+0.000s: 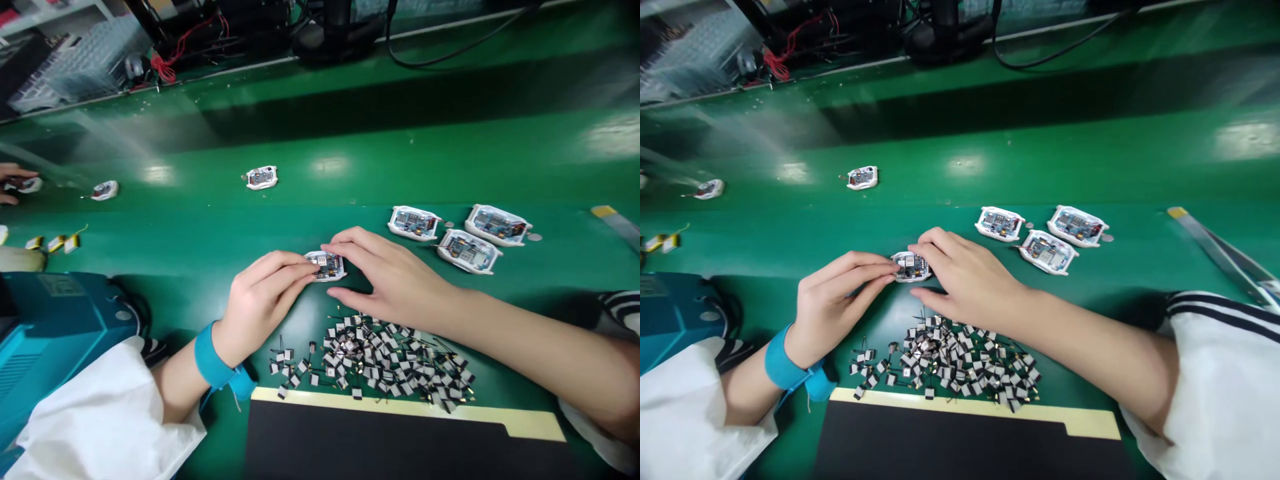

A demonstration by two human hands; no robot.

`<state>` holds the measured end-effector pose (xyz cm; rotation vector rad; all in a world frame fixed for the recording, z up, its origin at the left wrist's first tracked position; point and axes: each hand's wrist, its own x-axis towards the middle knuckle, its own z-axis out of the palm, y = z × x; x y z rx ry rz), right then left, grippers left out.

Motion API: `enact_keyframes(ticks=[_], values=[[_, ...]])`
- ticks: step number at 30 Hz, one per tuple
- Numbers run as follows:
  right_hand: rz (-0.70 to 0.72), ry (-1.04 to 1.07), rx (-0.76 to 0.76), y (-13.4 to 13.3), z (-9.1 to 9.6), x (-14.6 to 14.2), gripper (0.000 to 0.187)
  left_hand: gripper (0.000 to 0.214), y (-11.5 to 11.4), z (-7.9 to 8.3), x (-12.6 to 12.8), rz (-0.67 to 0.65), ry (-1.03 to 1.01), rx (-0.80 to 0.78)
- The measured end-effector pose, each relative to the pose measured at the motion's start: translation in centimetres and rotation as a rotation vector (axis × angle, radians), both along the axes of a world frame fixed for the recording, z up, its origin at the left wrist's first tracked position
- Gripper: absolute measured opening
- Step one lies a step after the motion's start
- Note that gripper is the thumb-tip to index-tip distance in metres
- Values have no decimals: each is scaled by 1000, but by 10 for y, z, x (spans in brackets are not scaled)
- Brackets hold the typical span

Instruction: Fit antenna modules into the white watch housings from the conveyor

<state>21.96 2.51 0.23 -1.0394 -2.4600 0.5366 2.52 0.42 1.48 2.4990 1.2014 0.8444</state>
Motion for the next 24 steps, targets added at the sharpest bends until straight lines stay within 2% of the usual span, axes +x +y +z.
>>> enact_keyframes(ticks=[6,16,24], values=[[-2,22,-80,3,-4,-3,36,17,0,2,3,40,65,30],[23,70,-71,5,-6,-2,33,11,0,4,12,-75,206,100],[23,42,-79,7,-6,-1,34,14,-2,5,10,-52,308,133]])
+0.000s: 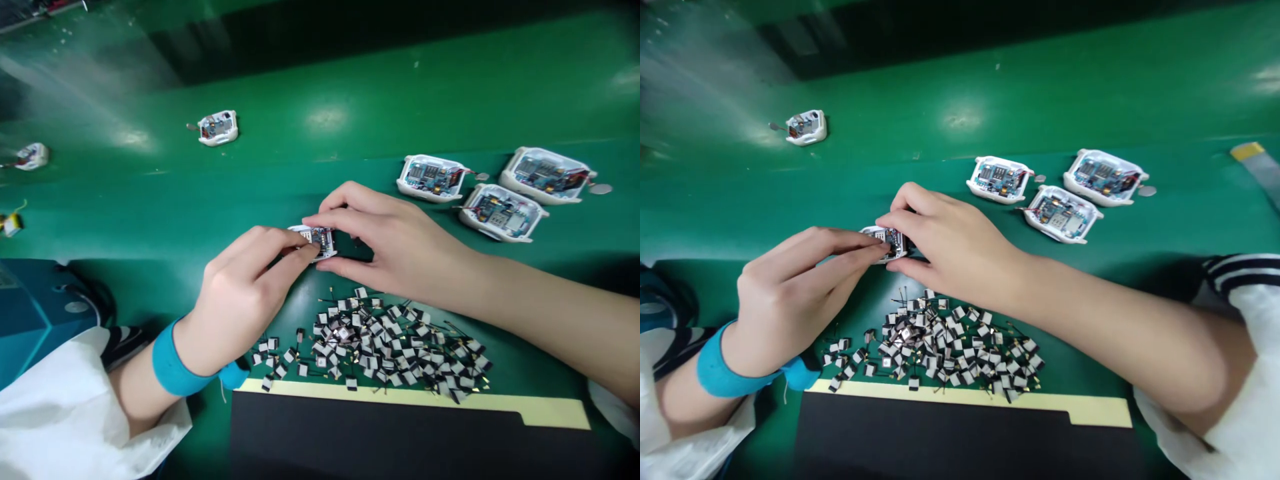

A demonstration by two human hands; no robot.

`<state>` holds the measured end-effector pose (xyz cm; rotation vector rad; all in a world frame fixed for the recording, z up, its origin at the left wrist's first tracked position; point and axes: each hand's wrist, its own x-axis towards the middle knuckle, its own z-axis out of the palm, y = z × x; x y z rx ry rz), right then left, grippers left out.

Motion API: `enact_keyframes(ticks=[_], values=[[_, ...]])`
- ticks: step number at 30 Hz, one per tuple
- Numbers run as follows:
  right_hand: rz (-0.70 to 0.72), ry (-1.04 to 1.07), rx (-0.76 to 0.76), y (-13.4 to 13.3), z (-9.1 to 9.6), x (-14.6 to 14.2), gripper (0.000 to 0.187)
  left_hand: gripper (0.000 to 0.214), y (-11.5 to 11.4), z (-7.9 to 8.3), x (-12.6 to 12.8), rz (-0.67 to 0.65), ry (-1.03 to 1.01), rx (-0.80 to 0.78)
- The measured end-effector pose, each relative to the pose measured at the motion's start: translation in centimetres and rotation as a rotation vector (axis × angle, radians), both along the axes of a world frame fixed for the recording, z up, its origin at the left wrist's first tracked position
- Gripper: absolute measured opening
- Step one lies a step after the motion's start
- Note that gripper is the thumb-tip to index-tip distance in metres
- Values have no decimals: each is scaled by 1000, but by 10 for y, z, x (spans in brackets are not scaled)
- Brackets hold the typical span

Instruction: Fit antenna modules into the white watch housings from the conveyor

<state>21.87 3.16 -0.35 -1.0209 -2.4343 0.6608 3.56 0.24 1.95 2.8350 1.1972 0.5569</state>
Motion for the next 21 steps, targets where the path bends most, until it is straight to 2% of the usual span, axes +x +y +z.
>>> enact_keyframes(ticks=[16,21], values=[[1,-28,16,1,-1,0,34,15,1,0,1,6,106,57],[-8,-45,0,1,-1,0,35,14,3,-2,0,-58,72,84]])
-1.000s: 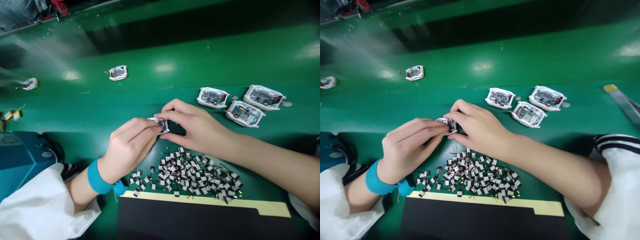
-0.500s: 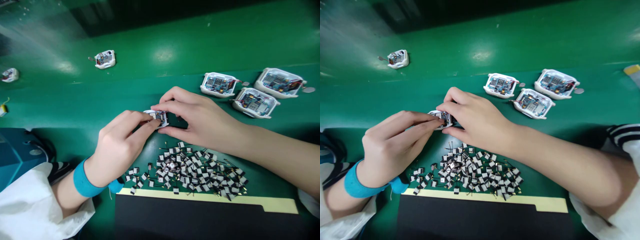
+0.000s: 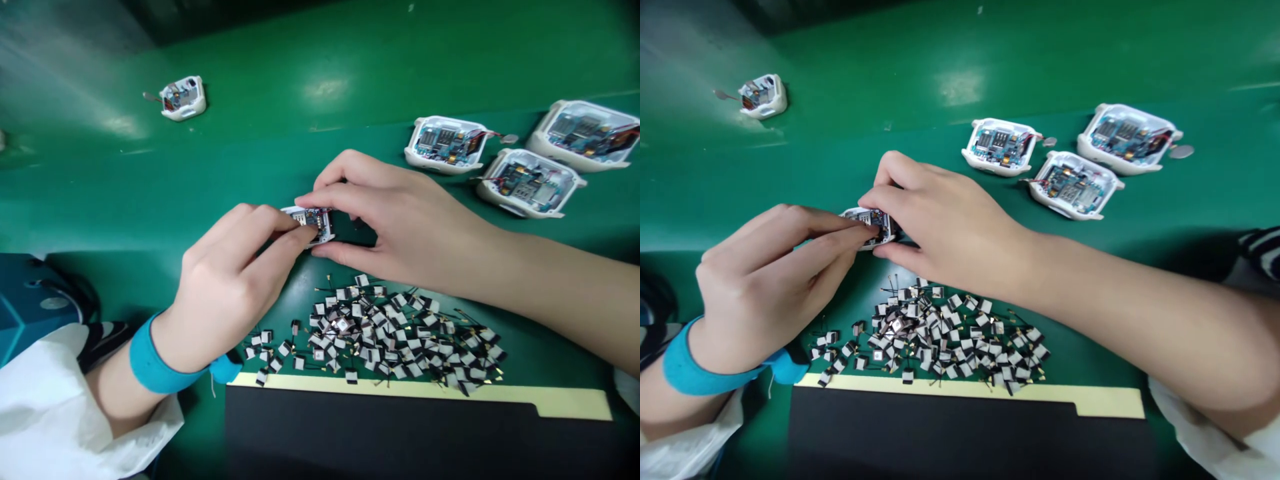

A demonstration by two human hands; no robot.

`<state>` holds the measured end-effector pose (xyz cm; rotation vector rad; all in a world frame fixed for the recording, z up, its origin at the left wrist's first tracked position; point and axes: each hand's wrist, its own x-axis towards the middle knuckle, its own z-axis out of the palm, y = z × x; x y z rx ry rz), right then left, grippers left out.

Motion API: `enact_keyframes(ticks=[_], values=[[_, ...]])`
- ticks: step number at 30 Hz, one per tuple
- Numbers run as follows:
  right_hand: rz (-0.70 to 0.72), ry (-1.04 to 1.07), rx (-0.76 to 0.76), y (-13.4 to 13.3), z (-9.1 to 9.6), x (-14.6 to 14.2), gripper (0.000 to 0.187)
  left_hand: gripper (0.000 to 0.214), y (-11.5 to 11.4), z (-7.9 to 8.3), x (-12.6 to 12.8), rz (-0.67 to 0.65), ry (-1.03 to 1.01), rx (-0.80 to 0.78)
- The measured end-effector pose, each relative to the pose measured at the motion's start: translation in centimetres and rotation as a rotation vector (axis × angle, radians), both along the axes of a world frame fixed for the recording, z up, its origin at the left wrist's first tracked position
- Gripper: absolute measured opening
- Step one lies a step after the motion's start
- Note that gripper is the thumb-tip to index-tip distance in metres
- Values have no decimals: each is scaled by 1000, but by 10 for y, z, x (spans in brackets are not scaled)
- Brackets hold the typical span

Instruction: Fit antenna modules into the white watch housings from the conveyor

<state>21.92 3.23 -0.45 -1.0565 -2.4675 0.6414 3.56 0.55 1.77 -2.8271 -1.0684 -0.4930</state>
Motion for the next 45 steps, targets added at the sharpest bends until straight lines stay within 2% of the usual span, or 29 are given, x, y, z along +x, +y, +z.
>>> enact_keyframes(ticks=[16,25,29,37,45], values=[[-13,-42,45,0,0,0,40,16,1,-1,0,-21,21,-5],[-12,-44,50,0,0,0,40,15,0,-1,0,15,17,-34],[-20,-17,37,0,-1,0,38,15,1,-1,0,-15,20,-12],[4,36,100,1,-6,1,34,15,1,0,2,7,44,8],[59,132,28,4,-5,9,34,14,1,1,2,-16,43,0]])
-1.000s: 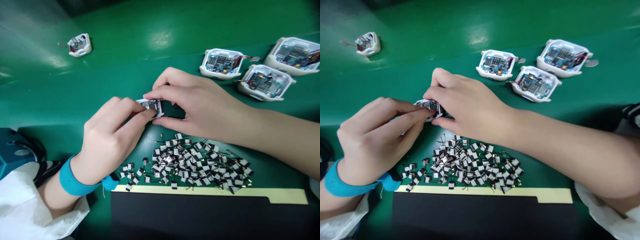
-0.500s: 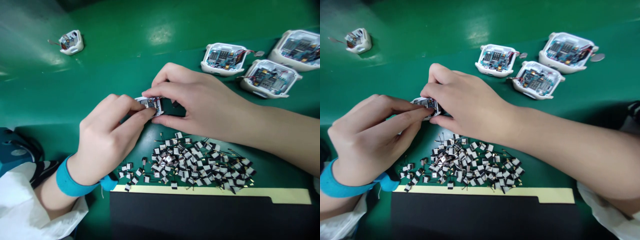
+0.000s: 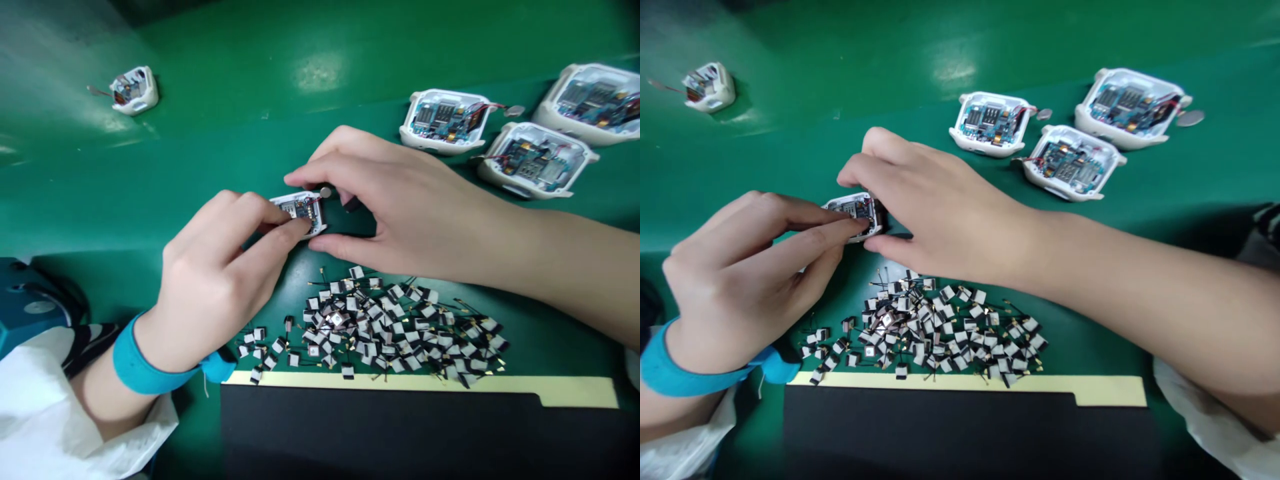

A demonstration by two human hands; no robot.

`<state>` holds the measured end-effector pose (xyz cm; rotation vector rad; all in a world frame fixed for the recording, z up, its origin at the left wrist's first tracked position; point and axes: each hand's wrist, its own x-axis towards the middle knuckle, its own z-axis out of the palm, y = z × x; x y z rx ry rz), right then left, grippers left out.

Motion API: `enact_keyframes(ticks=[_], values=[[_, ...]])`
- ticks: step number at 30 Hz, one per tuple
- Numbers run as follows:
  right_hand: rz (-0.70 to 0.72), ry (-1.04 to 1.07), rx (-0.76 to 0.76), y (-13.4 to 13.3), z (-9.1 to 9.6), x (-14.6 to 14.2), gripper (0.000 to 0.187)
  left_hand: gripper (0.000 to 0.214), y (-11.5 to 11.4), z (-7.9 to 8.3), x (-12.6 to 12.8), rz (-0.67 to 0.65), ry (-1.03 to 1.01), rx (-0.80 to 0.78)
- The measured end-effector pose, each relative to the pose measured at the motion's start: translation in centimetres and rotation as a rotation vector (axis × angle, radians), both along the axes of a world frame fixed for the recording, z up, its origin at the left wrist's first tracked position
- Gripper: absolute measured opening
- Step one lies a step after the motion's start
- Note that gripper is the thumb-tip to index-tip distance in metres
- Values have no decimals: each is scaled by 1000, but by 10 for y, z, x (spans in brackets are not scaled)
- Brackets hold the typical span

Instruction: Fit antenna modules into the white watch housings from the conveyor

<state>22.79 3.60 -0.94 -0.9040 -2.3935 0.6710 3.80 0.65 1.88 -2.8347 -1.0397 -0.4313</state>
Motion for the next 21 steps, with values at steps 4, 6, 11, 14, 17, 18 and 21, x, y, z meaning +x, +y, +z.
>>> enact_keyframes(ticks=[4,6,11,14,17,18,21], values=[[47,82,-78,0,8,11,18,16,-1,0,0,-17,-8,-14],[48,108,-81,-1,11,14,18,18,-1,0,-1,-14,-4,-32],[-15,13,111,-2,14,15,21,21,-2,-4,-4,-28,-19,-57],[-64,-46,197,-5,15,16,23,19,-2,-6,-5,-38,-46,-38],[-64,22,182,-11,16,17,22,21,-3,-7,-6,-24,-46,-33],[-76,71,169,-13,17,17,21,22,-3,-7,-6,-20,-47,-34],[-144,249,66,-17,19,13,16,22,-4,-7,-6,-12,-66,-34]])
